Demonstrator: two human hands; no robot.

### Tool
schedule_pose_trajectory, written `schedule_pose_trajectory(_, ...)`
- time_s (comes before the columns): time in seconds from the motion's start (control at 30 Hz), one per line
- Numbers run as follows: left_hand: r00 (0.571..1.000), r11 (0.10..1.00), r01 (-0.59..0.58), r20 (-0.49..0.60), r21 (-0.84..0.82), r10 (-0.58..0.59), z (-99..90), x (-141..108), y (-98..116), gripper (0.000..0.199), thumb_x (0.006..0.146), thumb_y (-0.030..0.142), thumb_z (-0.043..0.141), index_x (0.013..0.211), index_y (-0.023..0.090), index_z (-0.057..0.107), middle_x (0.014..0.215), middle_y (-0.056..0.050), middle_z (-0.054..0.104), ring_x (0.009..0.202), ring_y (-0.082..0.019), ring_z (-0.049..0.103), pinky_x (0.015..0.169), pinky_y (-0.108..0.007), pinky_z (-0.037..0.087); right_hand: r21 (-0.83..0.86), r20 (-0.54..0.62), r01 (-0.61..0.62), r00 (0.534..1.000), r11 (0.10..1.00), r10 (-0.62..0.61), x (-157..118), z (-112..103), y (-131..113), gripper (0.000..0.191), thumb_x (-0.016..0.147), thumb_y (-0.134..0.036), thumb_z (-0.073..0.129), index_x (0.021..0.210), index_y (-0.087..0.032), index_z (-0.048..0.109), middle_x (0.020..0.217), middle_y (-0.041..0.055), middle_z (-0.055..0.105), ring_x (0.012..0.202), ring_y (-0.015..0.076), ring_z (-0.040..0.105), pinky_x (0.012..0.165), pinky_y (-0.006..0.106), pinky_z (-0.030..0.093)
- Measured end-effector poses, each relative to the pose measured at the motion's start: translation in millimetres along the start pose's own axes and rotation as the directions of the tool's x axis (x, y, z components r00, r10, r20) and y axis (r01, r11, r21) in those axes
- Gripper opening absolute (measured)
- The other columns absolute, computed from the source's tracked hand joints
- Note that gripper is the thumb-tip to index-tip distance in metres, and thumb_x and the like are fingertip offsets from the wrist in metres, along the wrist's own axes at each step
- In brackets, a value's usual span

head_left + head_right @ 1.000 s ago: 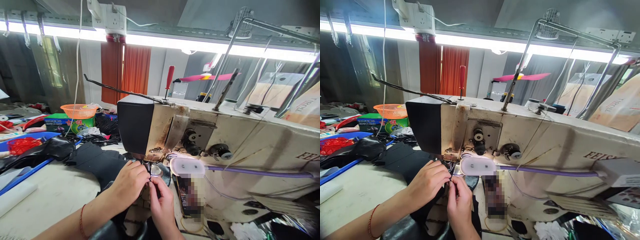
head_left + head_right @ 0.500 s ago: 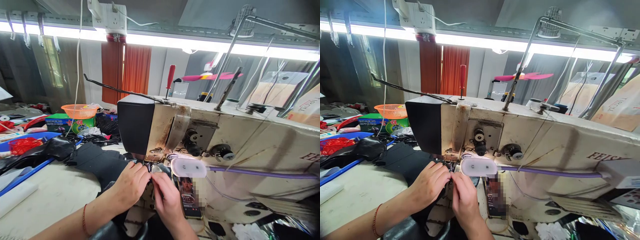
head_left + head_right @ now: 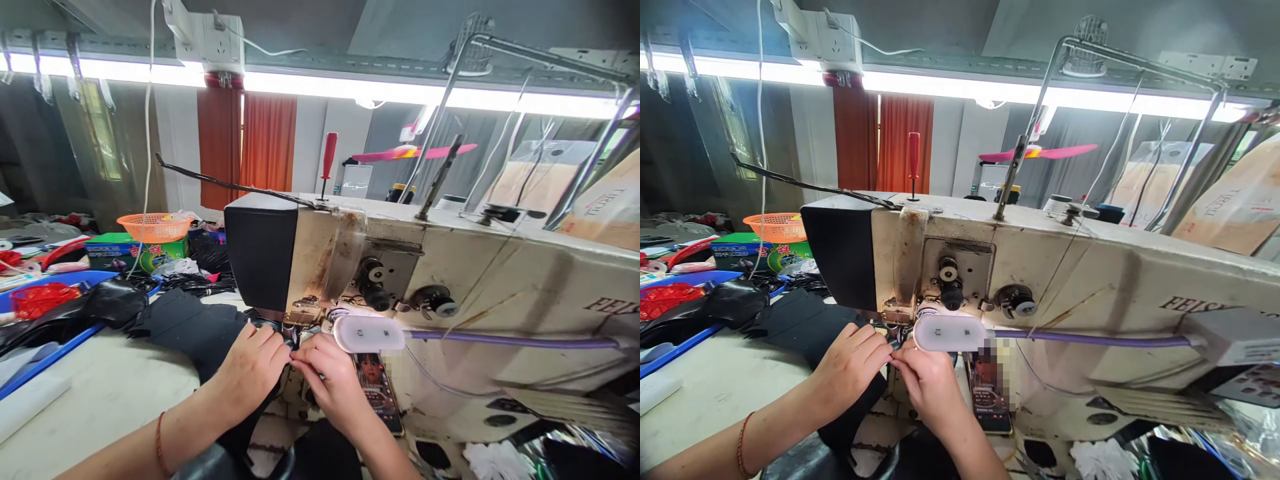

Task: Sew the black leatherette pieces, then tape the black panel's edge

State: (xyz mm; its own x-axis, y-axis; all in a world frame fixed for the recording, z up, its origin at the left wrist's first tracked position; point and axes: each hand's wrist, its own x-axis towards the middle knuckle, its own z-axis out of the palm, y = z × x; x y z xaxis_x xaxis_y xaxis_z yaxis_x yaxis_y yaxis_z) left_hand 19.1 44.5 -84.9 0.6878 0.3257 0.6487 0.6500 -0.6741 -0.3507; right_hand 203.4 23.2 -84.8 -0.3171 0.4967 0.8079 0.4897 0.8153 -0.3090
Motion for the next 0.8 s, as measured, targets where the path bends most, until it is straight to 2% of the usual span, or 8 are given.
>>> schedule_pose_trajectory(0.27,0.991,0.991,-0.134,-0.025,0.031,0.135,-5.5,6.1,-6.0,0.027,0.096,0.006,0.039,0.076,0.018,0.053,0.071,-0.003,0.055,0.068,-0.021,0.044,0.062,-0.037,0.027,-0.028,-0.025,-0.059,0.998,0.998,0.058,-6.0,4.8,-2.8,0.018,0.092,-0.008,0.053,0.088,-0.020,0.066,0.080,0.0026,0.068,0.073,0.0159,0.062,0.068,0.029,0.049)
schedule_pose_trajectory(0.37,0.991,0.991,-0.135,-0.009,-0.021,0.135,-6.4,6.0,-9.3,0.026,0.095,0.006,0.041,0.076,0.018,0.054,0.071,-0.003,0.056,0.068,-0.021,0.045,0.062,-0.037,0.028,-0.067,-0.045,-0.048,0.998,0.997,0.045,-10.0,10.4,-1.6,0.017,0.092,-0.006,0.051,0.090,-0.019,0.062,0.082,0.0036,0.066,0.075,0.0171,0.061,0.069,0.030,0.048)
schedule_pose_trajectory(0.43,0.997,0.991,-0.068,0.017,-0.113,0.071,-6.2,4.1,-9.2,0.023,0.096,0.008,0.042,0.080,0.017,0.056,0.074,-0.003,0.058,0.070,-0.022,0.047,0.063,-0.037,0.031,-0.095,-0.060,-0.036,0.998,0.995,0.031,-11.4,14.1,-0.6,0.016,0.092,-0.006,0.050,0.091,-0.019,0.061,0.083,0.0045,0.065,0.076,0.0179,0.060,0.069,0.031,0.047)
schedule_pose_trajectory(0.5,0.998,0.966,0.052,0.045,-0.254,-0.042,-5.5,1.1,-6.3,0.016,0.095,0.010,0.047,0.088,0.017,0.059,0.083,-0.004,0.062,0.077,-0.022,0.051,0.068,-0.036,0.035,-0.121,-0.076,-0.028,0.997,0.992,0.019,-11.7,17.2,0.3,0.016,0.092,-0.005,0.049,0.092,-0.019,0.059,0.083,0.0047,0.064,0.075,0.0182,0.059,0.068,0.032,0.046)
schedule_pose_trajectory(0.6,0.975,0.841,0.209,0.041,-0.498,-0.218,-1.8,-3.2,0.6,0.014,0.087,0.009,0.057,0.098,0.017,0.060,0.095,-0.004,0.064,0.089,-0.022,0.054,0.078,-0.036,0.041,-0.151,-0.100,-0.022,0.995,0.988,0.007,-11.8,20.7,1.6,0.016,0.092,-0.005,0.047,0.093,-0.019,0.056,0.083,0.0048,0.062,0.075,0.0182,0.058,0.067,0.032,0.046)
schedule_pose_trajectory(0.67,0.955,0.765,0.234,-0.006,-0.599,-0.297,3.2,-4.8,3.7,0.015,0.085,0.008,0.060,0.097,0.017,0.061,0.094,-0.004,0.065,0.090,-0.021,0.055,0.079,-0.034,0.043,-0.166,-0.110,-0.019,0.994,0.986,0.000,-12.7,22.6,2.7,0.016,0.092,-0.005,0.047,0.094,-0.019,0.055,0.083,0.0050,0.061,0.076,0.0181,0.058,0.067,0.031,0.047)
schedule_pose_trajectory(0.8,0.930,0.711,0.174,-0.123,-0.682,-0.346,17.0,-5.1,1.6,0.011,0.088,0.008,0.062,0.090,0.018,0.066,0.086,-0.001,0.068,0.084,-0.017,0.058,0.079,-0.031,0.045,-0.189,-0.118,-0.007,0.993,0.982,-0.016,-16.5,26.5,5.8,0.017,0.091,-0.003,0.048,0.095,-0.018,0.054,0.083,0.0051,0.060,0.077,0.0178,0.057,0.067,0.031,0.047)
